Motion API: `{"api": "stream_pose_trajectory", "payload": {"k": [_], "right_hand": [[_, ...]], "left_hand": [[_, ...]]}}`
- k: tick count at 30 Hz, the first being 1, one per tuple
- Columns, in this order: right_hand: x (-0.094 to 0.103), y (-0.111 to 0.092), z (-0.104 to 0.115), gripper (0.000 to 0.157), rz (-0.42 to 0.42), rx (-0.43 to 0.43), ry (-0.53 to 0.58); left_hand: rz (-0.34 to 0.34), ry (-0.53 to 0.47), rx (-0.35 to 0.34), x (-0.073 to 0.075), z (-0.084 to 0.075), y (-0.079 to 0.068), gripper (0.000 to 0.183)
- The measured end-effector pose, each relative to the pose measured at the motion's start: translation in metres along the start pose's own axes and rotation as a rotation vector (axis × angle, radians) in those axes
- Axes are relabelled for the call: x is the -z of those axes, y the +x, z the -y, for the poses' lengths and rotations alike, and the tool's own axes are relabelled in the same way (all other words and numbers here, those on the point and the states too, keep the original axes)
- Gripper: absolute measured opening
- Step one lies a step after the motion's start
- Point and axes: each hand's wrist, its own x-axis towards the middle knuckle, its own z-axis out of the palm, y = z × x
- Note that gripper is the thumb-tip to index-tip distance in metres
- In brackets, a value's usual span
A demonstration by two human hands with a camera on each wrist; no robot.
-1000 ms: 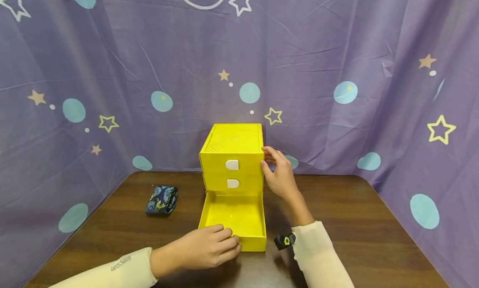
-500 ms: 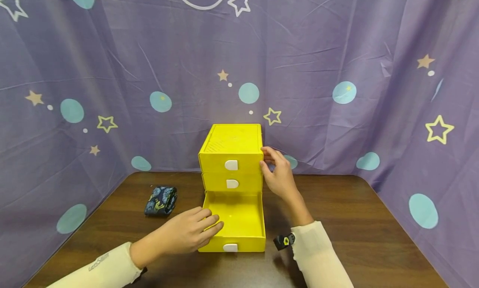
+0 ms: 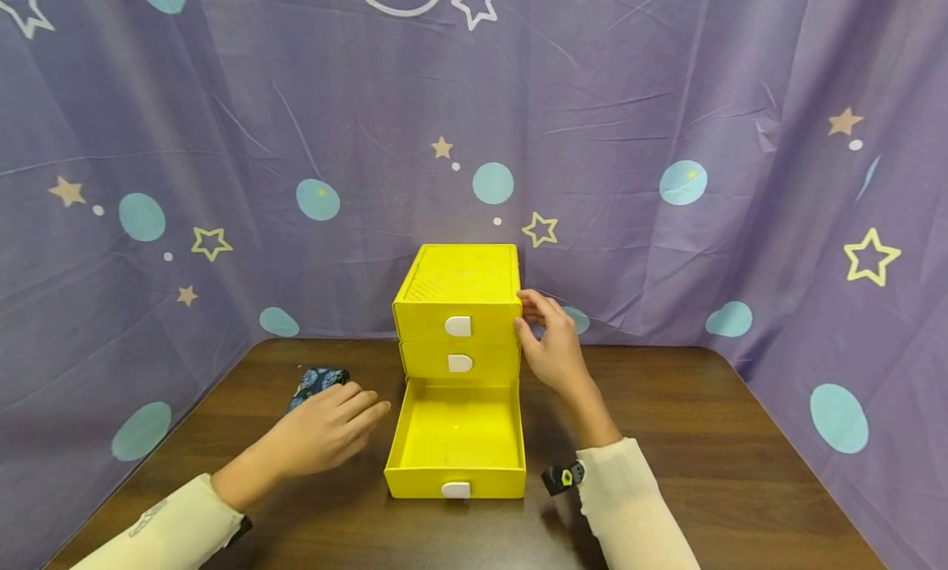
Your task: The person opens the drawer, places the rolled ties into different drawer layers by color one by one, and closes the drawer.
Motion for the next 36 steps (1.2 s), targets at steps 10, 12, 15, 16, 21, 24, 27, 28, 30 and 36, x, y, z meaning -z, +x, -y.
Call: {"api": "stream_pose_trajectory", "payload": {"k": [10,12,15,16,21,24,27,28,30,36], "right_hand": [[0.000,0.000,0.002,0.035,0.012,-0.005,-0.006],[-0.001,0.000,0.002,0.034,0.012,-0.004,-0.006],[-0.001,-0.001,0.001,0.034,0.012,-0.005,-0.005],[-0.001,-0.001,0.001,0.034,0.014,-0.006,-0.004],[-0.001,-0.001,0.000,0.035,0.010,-0.010,-0.001],[0.000,-0.001,-0.001,0.035,0.011,-0.006,0.000],[0.000,-0.001,-0.001,0.035,0.014,-0.001,-0.001],[0.000,-0.001,-0.001,0.035,0.014,0.000,-0.002],[-0.001,-0.001,-0.002,0.035,0.011,0.003,-0.001],[-0.001,0.000,-0.002,0.034,-0.002,0.004,0.006]], "left_hand": [[0.128,0.012,0.151,-0.015,0.037,-0.058,0.046],[0.159,0.012,0.189,-0.018,0.042,-0.068,0.046],[0.206,-0.004,0.243,-0.021,0.048,-0.080,0.052],[0.223,-0.013,0.259,-0.023,0.050,-0.084,0.054],[0.294,-0.082,0.312,-0.030,0.058,-0.095,0.072],[0.324,-0.126,0.334,-0.035,0.061,-0.098,0.078],[0.334,-0.168,0.353,-0.039,0.063,-0.099,0.079],[0.331,-0.184,0.359,-0.040,0.064,-0.098,0.078],[0.320,-0.211,0.367,-0.042,0.066,-0.097,0.077],[0.312,-0.253,0.390,-0.047,0.068,-0.089,0.074]]}}
